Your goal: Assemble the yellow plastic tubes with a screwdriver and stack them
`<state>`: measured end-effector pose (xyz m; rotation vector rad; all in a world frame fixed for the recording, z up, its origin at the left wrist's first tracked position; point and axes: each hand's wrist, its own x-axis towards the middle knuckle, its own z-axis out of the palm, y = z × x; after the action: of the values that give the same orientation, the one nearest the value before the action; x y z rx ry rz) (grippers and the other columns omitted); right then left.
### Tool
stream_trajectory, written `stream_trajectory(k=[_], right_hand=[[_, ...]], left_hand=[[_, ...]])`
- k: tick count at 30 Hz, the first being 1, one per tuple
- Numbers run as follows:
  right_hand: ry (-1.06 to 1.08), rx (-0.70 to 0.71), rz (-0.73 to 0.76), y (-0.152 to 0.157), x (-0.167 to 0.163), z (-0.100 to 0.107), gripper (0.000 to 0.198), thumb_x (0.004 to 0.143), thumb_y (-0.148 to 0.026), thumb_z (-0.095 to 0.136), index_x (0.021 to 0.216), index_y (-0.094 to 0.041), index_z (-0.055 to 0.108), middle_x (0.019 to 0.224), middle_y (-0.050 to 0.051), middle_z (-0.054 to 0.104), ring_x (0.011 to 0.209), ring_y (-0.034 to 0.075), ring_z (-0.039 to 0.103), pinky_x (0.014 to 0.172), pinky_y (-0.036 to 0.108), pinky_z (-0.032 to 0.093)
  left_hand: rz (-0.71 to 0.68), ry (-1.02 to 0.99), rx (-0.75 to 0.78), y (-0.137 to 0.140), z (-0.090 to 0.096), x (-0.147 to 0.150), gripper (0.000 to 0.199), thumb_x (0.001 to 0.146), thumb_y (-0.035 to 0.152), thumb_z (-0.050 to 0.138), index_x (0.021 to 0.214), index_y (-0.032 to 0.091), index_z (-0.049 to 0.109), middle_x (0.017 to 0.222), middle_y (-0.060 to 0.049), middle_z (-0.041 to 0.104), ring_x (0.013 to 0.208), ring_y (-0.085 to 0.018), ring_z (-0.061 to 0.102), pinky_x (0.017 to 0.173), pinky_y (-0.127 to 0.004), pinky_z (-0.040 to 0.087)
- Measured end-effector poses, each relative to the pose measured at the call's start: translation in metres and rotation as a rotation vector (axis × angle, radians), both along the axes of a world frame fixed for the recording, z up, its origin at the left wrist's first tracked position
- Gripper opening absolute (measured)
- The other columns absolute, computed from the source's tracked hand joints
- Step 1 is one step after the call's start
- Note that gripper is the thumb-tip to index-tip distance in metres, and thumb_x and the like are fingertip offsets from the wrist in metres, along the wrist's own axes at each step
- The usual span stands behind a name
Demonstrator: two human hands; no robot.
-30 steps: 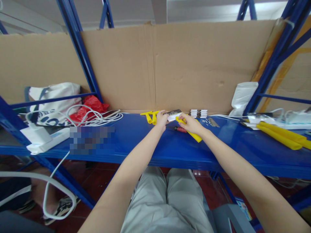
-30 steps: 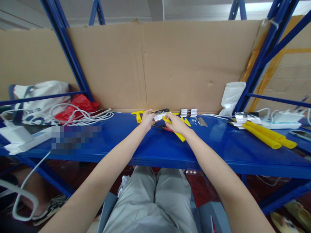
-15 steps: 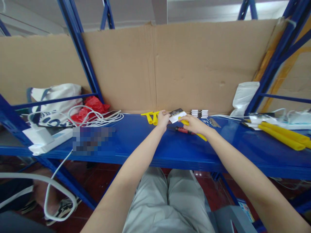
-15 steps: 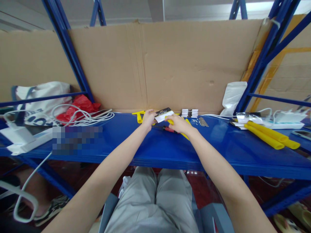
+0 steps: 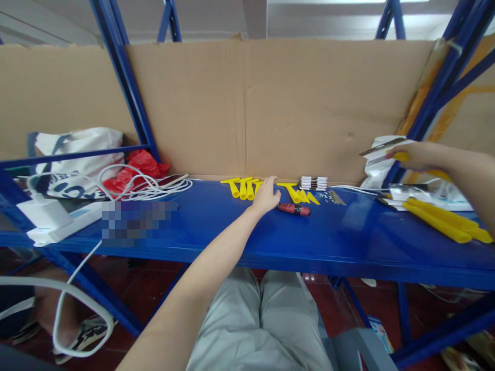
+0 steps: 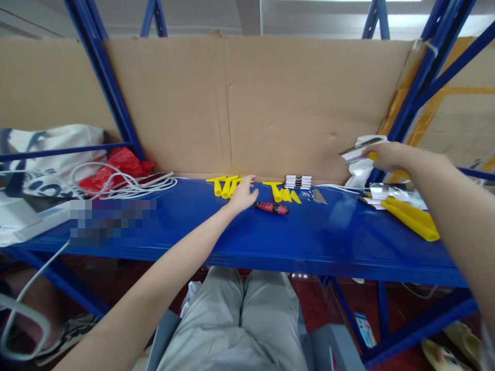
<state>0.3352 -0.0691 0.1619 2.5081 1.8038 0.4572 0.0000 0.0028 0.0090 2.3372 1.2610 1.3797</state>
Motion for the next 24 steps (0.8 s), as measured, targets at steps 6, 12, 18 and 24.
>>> stream_trajectory(k=[6,12,18,24], right_hand=[[0.218,-0.049,-0.166,-0.008,0.053,-0.037,0.042,0.077,-0.004,0.046,0.118,-0.009,0.054,0.059,0.003,0.055,0.044,0.013,0.051,0.050,0.025,0.044],[0.243,-0.038,-0.243,0.003,0.083,-0.078,0.043,0.078,-0.005,0.042,0.119,-0.013,0.051,0.079,0.010,0.063,0.059,0.017,0.061,0.056,0.027,0.049],[0.060,-0.035,-0.233,0.021,0.104,-0.105,0.039,0.076,-0.014,0.051,0.115,-0.021,0.056,0.120,0.016,0.058,0.109,0.028,0.057,0.079,0.036,0.050],[0.041,-0.027,-0.297,0.006,0.081,-0.113,0.044,0.085,-0.016,0.035,0.123,-0.021,0.055,0.133,0.018,0.048,0.117,0.032,0.051,0.089,0.047,0.043]], left_hand=[[0.008,0.027,0.014,0.004,-0.003,-0.001,0.041,0.075,0.009,0.051,0.116,0.011,0.051,0.120,-0.014,0.055,0.109,-0.022,0.055,0.095,-0.036,0.044],[-0.014,0.038,0.033,0.007,-0.006,-0.001,0.040,0.074,0.009,0.052,0.114,0.014,0.052,0.118,-0.012,0.057,0.108,-0.022,0.055,0.096,-0.038,0.044],[-0.018,0.066,0.021,0.008,-0.006,-0.002,0.039,0.075,0.009,0.051,0.114,0.013,0.051,0.120,-0.013,0.056,0.110,-0.022,0.055,0.097,-0.037,0.043],[-0.033,0.074,0.031,0.008,-0.006,-0.002,0.039,0.074,0.008,0.051,0.112,0.015,0.052,0.118,-0.011,0.057,0.113,-0.021,0.053,0.098,-0.037,0.042]])
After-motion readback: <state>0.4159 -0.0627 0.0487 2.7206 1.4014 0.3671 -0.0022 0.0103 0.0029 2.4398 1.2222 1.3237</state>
